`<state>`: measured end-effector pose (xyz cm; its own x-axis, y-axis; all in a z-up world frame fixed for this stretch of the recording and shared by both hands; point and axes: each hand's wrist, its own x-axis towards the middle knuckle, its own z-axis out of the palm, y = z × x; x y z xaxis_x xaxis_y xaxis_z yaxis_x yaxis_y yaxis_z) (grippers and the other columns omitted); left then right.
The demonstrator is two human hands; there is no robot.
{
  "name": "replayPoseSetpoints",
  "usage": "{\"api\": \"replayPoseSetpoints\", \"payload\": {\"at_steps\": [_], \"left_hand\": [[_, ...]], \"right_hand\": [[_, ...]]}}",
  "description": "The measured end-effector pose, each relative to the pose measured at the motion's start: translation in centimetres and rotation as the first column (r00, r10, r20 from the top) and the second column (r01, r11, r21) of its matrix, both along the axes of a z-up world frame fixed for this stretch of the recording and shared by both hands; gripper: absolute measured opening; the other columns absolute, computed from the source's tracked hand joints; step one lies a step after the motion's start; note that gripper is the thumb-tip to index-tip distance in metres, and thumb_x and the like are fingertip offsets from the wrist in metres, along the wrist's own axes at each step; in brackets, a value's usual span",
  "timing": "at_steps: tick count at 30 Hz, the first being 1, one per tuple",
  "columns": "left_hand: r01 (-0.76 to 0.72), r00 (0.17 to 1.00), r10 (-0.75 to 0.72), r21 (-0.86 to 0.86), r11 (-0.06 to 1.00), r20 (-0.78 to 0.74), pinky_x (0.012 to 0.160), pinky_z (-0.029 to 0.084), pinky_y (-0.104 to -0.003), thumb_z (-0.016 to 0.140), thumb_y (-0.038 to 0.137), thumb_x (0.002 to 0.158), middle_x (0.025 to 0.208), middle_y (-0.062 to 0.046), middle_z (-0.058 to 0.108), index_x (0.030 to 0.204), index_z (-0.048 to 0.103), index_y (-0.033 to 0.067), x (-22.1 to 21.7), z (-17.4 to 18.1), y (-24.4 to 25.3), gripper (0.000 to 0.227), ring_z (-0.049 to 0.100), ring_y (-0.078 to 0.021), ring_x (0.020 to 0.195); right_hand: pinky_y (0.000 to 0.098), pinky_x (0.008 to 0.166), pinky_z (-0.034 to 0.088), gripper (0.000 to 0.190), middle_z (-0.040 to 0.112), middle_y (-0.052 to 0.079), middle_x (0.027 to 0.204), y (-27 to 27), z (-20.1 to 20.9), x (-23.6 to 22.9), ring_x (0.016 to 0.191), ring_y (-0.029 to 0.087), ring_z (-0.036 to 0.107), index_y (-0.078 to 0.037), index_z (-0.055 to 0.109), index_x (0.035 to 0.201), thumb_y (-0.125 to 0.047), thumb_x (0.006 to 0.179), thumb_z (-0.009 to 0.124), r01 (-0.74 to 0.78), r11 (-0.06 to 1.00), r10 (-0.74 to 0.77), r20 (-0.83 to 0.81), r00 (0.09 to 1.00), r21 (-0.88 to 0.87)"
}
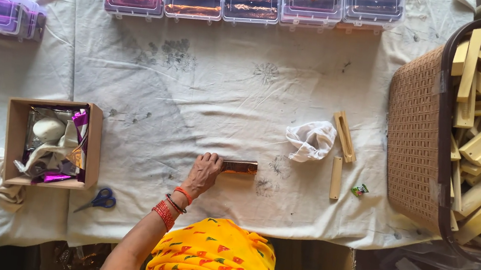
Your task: The person places a small wooden block into a plastic container and sets it aside. They then pick up two wooden blocks from a basket and wipe them with a white cloth, cleaning the surfaces before placing them on the table.
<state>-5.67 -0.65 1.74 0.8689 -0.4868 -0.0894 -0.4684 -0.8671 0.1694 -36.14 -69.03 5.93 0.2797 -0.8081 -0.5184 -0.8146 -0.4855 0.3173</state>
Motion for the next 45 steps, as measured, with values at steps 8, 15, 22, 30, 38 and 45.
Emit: {"api": "replayPoseSetpoints", "payload": {"at_steps": [8,15,22,30,38,45], "left_hand": [[0.022,1.000,-0.021,0.021,1.000,-0.021,0.078,0.048,-0.041,0.068,0.007,0.076,0.101,-0.011,0.060,0.105,0.064,0.0041,0.1,0.7,0.0,0.030,0.058,-0.0275,0.096],[-0.003,0.999,0.002,0.015,1.000,0.043,0.075,0.048,-0.040,0.070,0.010,0.074,0.103,-0.012,0.061,0.104,0.064,0.0048,-0.4,-0.4,-0.1,0.030,0.060,-0.0268,0.097],[0.024,0.998,-0.026,0.047,0.999,0.056,0.074,0.049,-0.040,0.065,0.012,0.083,0.099,-0.011,0.062,0.104,0.065,0.0059,-0.9,-1.7,-0.4,0.023,0.061,-0.0255,0.095],[0.005,0.993,-0.015,0.088,0.996,0.120,0.075,0.050,-0.041,0.062,0.014,0.089,0.100,-0.011,0.063,0.113,0.066,0.0022,-1.1,-1.2,-0.6,0.027,0.061,-0.0249,0.097],[0.004,0.984,-0.025,0.118,0.993,0.178,0.074,0.050,-0.042,0.066,0.016,0.085,0.097,-0.011,0.063,0.111,0.066,0.0017,-1.3,-2.4,-0.7,0.030,0.062,-0.0245,0.092],[0.059,0.990,-0.073,0.123,0.991,0.117,0.069,0.050,-0.042,0.074,0.015,0.076,0.092,-0.011,0.065,0.104,0.064,0.0038,-1.0,-2.6,-0.9,0.032,0.063,-0.0245,0.085]], "right_hand": [[0.0528,0.103,0.056,0.075,0.074,0.027,0.131,-3.2,0.3,0.2,0.122,0.043,0.070,-0.019,0.062,0.149,-0.035,0.078,0.079,-0.081,0.996,0.078,-0.068,0.995,-0.034],[0.0552,0.096,0.057,0.071,0.078,0.021,0.117,4.8,10.3,8.6,0.110,0.043,0.073,-0.031,0.059,0.147,-0.029,0.078,0.074,-0.274,0.962,0.274,0.094,0.957,-0.016],[0.0558,0.078,0.056,0.056,0.073,0.022,0.093,27.0,19.5,22.1,0.088,0.046,0.070,-0.032,0.055,0.153,-0.034,0.098,0.064,-0.548,0.815,0.566,0.462,0.682,-0.190],[0.0293,0.034,0.046,0.029,0.065,0.003,0.062,41.6,4.1,32.0,0.047,0.012,0.056,-0.012,0.072,0.130,-0.021,0.105,0.060,-0.653,0.403,0.886,0.452,0.102,-0.642],[0.0395,0.068,0.056,0.039,0.076,0.005,0.092,51.1,0.8,30.2,0.078,0.021,0.070,-0.015,0.071,0.128,-0.013,0.090,0.065,-0.883,0.043,0.679,0.662,-0.318,-0.468],[0.0420,0.071,0.060,0.052,0.075,0.011,0.099,50.9,2.5,32.2,0.083,0.027,0.071,-0.014,0.059,0.143,-0.014,0.092,0.069,-0.949,0.167,0.550,0.825,-0.134,-0.266]]}}
